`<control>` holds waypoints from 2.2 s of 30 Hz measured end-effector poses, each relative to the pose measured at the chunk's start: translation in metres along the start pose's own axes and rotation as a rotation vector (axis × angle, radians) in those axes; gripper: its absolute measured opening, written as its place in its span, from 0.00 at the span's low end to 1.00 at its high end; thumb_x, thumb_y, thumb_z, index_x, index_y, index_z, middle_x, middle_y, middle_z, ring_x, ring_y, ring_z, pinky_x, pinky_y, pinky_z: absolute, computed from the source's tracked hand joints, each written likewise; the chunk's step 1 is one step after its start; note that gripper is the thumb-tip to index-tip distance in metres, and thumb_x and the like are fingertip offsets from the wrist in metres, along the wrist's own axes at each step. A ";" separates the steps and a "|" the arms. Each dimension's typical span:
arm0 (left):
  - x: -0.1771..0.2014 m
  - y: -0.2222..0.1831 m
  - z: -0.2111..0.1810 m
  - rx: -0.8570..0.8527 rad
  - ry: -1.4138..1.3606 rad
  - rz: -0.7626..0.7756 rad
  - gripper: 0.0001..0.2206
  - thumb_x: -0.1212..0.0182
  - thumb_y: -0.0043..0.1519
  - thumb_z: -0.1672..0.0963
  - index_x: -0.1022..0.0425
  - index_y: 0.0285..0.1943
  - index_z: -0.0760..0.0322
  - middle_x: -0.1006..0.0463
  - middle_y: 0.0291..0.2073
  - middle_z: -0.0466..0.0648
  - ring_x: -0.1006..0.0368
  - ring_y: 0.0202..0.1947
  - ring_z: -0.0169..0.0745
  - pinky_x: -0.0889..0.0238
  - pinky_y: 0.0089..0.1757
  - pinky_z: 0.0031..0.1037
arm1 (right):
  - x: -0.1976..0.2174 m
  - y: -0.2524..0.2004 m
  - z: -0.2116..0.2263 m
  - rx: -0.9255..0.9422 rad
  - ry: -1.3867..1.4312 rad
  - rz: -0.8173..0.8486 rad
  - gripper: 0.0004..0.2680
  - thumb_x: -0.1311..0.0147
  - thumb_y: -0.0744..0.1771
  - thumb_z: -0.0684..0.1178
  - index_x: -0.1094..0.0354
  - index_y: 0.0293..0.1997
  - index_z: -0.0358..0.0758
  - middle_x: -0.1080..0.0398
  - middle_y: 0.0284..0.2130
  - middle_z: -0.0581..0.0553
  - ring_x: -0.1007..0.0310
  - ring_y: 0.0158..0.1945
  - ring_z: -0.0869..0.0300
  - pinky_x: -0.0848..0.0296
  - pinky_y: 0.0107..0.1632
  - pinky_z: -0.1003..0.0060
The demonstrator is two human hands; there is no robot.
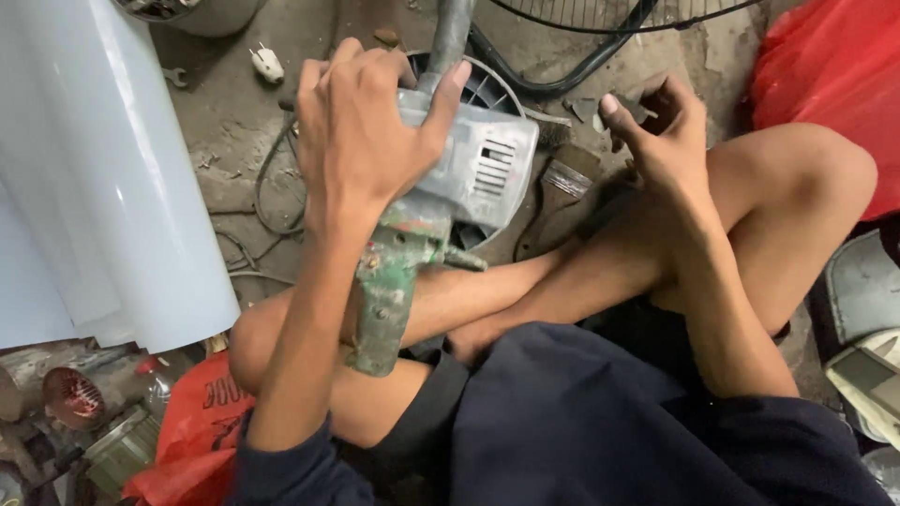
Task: Repairing a power tool motor by inspecting and manipulating its internal components while sitting on the floor.
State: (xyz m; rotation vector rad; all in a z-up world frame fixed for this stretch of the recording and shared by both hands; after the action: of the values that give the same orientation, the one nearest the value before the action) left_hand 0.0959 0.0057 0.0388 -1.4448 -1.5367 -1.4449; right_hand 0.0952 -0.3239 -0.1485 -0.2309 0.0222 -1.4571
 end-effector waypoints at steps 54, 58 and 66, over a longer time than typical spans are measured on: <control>-0.005 -0.007 -0.003 0.043 0.010 -0.163 0.30 0.39 0.76 0.41 0.13 0.34 0.70 0.14 0.32 0.60 0.24 0.35 0.57 0.35 0.51 0.47 | -0.104 -0.031 0.223 0.701 -0.779 0.541 0.11 0.18 0.68 0.42 0.21 0.46 0.29 0.24 0.37 0.41 0.30 0.32 0.53 0.28 0.35 0.59; -0.008 -0.007 -0.003 0.072 0.006 -0.166 0.30 0.39 0.75 0.42 0.15 0.32 0.69 0.12 0.32 0.61 0.26 0.35 0.55 0.35 0.53 0.47 | -0.106 -0.017 0.206 0.559 -0.685 0.538 0.15 0.18 0.69 0.45 0.29 0.36 0.31 0.26 0.33 0.43 0.35 0.28 0.56 0.35 0.30 0.61; 0.000 -0.008 -0.005 0.138 0.018 -0.161 0.30 0.38 0.74 0.40 0.12 0.36 0.68 0.13 0.35 0.60 0.28 0.36 0.57 0.34 0.46 0.47 | -0.097 -0.015 0.195 0.291 -0.519 0.596 0.14 0.25 0.70 0.46 0.33 0.34 0.38 0.33 0.25 0.50 0.39 0.24 0.63 0.38 0.28 0.69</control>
State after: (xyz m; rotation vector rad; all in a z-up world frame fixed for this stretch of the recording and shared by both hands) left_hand 0.0874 0.0022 0.0382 -1.2492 -1.7391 -1.4068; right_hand 0.0995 -0.2015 0.0328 -0.3248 -0.5006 -0.7640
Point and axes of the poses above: each hand's wrist, its own y-axis towards the middle knuckle, its own x-axis out of the back of the hand, z = x × y, the point moved 9 cm from there along y, towards the middle knuckle
